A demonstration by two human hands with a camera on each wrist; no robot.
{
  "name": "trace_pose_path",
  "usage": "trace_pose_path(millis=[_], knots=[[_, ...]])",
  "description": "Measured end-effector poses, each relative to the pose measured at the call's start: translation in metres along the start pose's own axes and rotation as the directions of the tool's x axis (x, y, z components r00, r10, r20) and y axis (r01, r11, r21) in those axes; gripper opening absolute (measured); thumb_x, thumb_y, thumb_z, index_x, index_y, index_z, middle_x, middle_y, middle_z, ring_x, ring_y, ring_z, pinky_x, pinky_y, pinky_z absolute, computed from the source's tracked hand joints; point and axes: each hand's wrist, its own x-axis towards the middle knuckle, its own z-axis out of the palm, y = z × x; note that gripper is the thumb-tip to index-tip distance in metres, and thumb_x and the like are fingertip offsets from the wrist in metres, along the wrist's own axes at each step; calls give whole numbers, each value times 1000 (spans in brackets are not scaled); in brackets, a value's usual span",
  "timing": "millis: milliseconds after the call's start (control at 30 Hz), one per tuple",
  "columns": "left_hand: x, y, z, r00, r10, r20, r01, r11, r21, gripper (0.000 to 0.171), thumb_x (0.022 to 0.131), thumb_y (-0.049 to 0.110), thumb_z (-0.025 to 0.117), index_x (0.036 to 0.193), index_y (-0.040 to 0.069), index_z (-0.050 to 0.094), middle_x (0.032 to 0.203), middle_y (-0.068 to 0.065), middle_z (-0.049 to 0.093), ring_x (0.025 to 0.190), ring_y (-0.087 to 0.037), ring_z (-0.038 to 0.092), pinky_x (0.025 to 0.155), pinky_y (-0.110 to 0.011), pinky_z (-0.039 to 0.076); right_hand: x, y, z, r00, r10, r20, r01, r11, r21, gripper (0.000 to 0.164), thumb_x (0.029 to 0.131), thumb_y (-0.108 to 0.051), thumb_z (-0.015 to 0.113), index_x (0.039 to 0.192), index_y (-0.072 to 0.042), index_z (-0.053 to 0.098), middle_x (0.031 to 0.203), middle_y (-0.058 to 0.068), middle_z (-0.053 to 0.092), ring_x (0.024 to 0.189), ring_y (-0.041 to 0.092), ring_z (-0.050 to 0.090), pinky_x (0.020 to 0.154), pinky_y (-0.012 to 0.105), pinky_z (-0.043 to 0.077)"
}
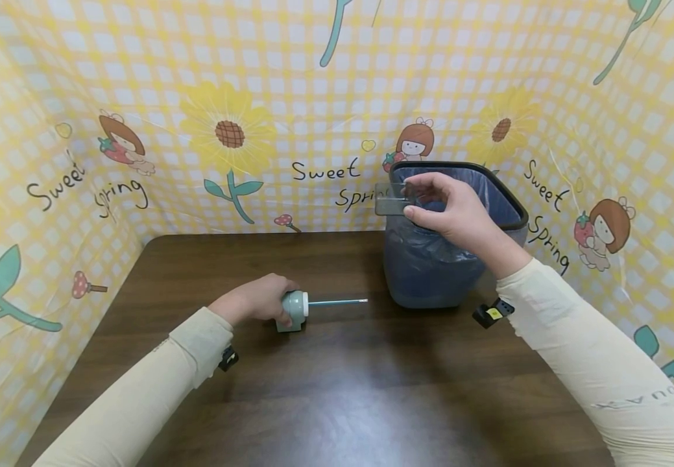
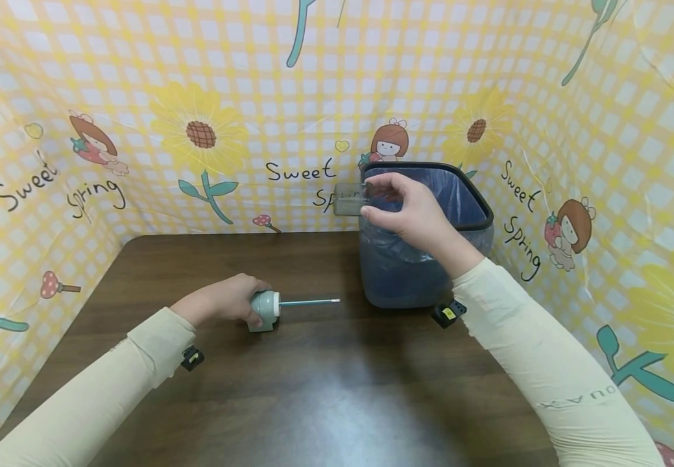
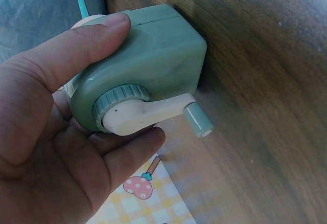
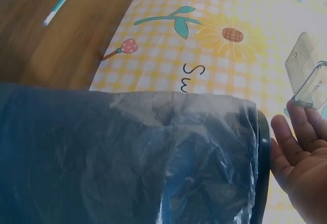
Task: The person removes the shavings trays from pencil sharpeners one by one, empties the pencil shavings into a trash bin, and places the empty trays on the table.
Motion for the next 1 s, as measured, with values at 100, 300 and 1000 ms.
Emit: trace_pose_path(millis=[100, 300, 1000], knots=[[0, 0, 0, 1000, -1, 4, 1, 1000, -4, 68, 78, 21, 91, 136, 5, 62, 120, -7, 67, 95, -20, 62, 81, -38, 56, 0, 0, 1, 1000, -1, 6, 1, 1000, 3, 52, 95, -27, 75, 142, -13, 58, 135, 7, 61, 121, 24, 57, 104, 47, 45], [0, -1, 0, 1000, -10, 8, 10, 1000, -11, 67, 78, 21, 90, 137, 6, 61, 121, -7, 67, 96, -20, 62, 82, -38, 56, 0, -2, 5, 1000, -22, 13, 22, 1000, 23, 52, 94, -25, 75, 141, -11, 58, 134, 7, 63, 120, 24, 57, 105, 48, 44], [-2, 0, 0, 1000, 1, 2, -1, 1000, -6, 65, 79, 22, 90, 136, 6, 62, 120, -7, 67, 97, -20, 62, 83, -38, 56, -6, -10, 31, 996, -56, 67, 52, 997, 58, 49, 93, -21, 76, 138, -9, 60, 131, 8, 63, 120, 27, 56, 105, 49, 44]])
